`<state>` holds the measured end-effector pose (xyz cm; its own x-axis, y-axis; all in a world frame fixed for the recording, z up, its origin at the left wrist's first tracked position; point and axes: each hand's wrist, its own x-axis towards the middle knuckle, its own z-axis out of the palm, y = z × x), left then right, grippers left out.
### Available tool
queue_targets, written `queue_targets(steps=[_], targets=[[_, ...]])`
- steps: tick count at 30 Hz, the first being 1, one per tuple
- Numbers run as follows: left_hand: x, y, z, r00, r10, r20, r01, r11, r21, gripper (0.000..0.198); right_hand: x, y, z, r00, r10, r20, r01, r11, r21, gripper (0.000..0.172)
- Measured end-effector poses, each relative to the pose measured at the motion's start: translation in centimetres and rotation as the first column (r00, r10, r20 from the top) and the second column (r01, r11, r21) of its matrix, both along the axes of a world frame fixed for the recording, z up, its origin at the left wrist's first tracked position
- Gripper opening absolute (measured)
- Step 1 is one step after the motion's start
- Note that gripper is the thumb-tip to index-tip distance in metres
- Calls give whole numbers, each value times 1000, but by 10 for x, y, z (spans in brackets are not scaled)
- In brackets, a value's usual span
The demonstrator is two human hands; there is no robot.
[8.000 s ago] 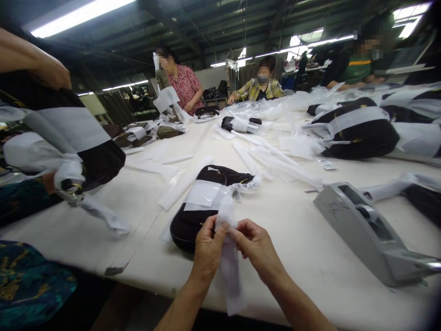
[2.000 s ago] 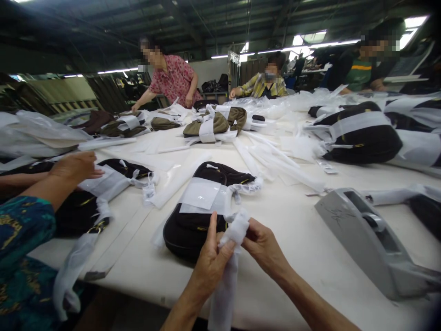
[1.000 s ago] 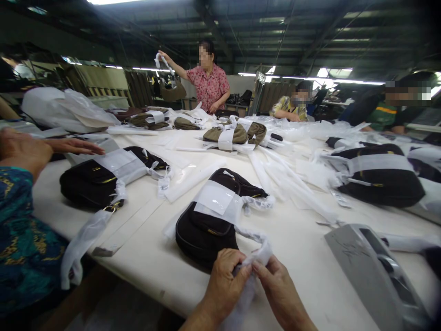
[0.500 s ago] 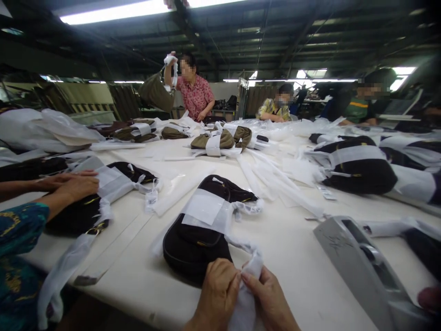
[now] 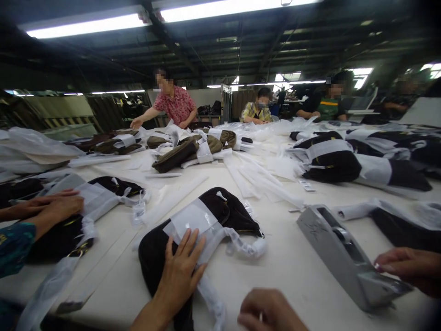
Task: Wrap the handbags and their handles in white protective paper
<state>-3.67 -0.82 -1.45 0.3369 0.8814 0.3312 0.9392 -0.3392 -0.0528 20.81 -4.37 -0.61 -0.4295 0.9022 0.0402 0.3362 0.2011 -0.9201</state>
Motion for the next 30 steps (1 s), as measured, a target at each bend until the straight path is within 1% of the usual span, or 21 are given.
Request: queue_targets(steps=[1, 2, 3, 4, 6, 7, 9, 11, 13, 14, 16, 18, 20, 21, 22, 23, 24, 26, 27, 28, 30], targets=[[0, -4, -2, 999, 41, 1, -41, 999, 24, 50, 15, 15, 0, 998, -24, 53, 22, 999, 39, 24], [1, -8, -4, 994, 104, 14, -105, 993, 48, 51, 28, 32, -2, 978, -84, 193, 47, 981, 188, 34], [3, -12, -5, 983, 179, 35, -181, 981, 66, 53, 39, 49, -4, 936, -141, 323, 29, 945, 327, 47], [5, -14, -6, 967, 248, 58, -252, 965, 73, 54, 48, 65, -8, 890, -154, 429, -37, 913, 405, 54], [5, -16, -7, 944, 320, 80, -324, 945, 46, 58, 57, 87, -17, 815, -133, 564, -194, 854, 483, 47], [3, -14, -8, 946, 315, 75, -317, 948, 21, 58, 57, 90, -21, 799, -119, 589, -251, 824, 508, 40], [-7, -6, -7, 969, 243, 44, -242, 970, -31, 58, 51, 79, -27, 812, -121, 570, -293, 761, 579, 30], [-20, 9, -3, 993, 119, -4, -119, 991, -67, 58, 37, 50, -31, 856, -144, 496, -257, 714, 651, 23], [-29, 29, 5, 998, -11, -58, 7, 998, -69, 59, 20, 14, -31, 898, -131, 421, -219, 696, 684, 11], [-30, 40, 10, 997, -28, -73, 24, 999, -46, 61, 12, -1, -30, 912, -80, 402, -246, 678, 693, 12], [-25, 59, 21, 998, 6, -56, -6, 1000, 12, 64, 2, -20, -24, 918, 44, 395, -333, 627, 704, 28], [-14, 68, 31, 998, 57, 24, -58, 997, 56, 61, 4, -20, -15, 915, 69, 398, -355, 609, 710, 35], [-4, 61, 37, 978, 65, 196, -85, 992, 95, 52, 18, -5, -5, 911, -36, 411, -295, 640, 710, 41], [-2, 52, 38, 947, 63, 314, -100, 990, 104, 46, 27, 5, 0, 891, -81, 447, -290, 654, 698, 43], [0, 38, 38, 893, 74, 445, -128, 988, 92, 40, 35, 16, 3, 865, -104, 490, -311, 655, 688, 45], [0, 22, 35, 810, 113, 575, -172, 984, 49, 35, 42, 26, 5, 834, -97, 544, -361, 649, 670, 46], [-1, 3, 31, 698, 190, 690, -233, 972, -33, 31, 46, 35, 6, 801, -72, 594, -423, 635, 646, 49], [0, -35, 19, 415, 409, 813, -318, 902, -291, 31, 45, 45, 3, 759, -17, 651, -519, 587, 621, 54], [2, -51, 12, 264, 499, 825, -297, 856, -423, 34, 39, 48, 0, 750, 8, 661, -552, 558, 620, 55], [6, -65, 5, 119, 573, 811, -234, 810, -538, 37, 32, 49, -4, 747, 28, 664, -574, 531, 624, 54], [17, -82, -7, -85, 651, 755, -2, 757, -653, 41, 13, 48, -15, 738, 67, 671, -612, 486, 624, 47]])
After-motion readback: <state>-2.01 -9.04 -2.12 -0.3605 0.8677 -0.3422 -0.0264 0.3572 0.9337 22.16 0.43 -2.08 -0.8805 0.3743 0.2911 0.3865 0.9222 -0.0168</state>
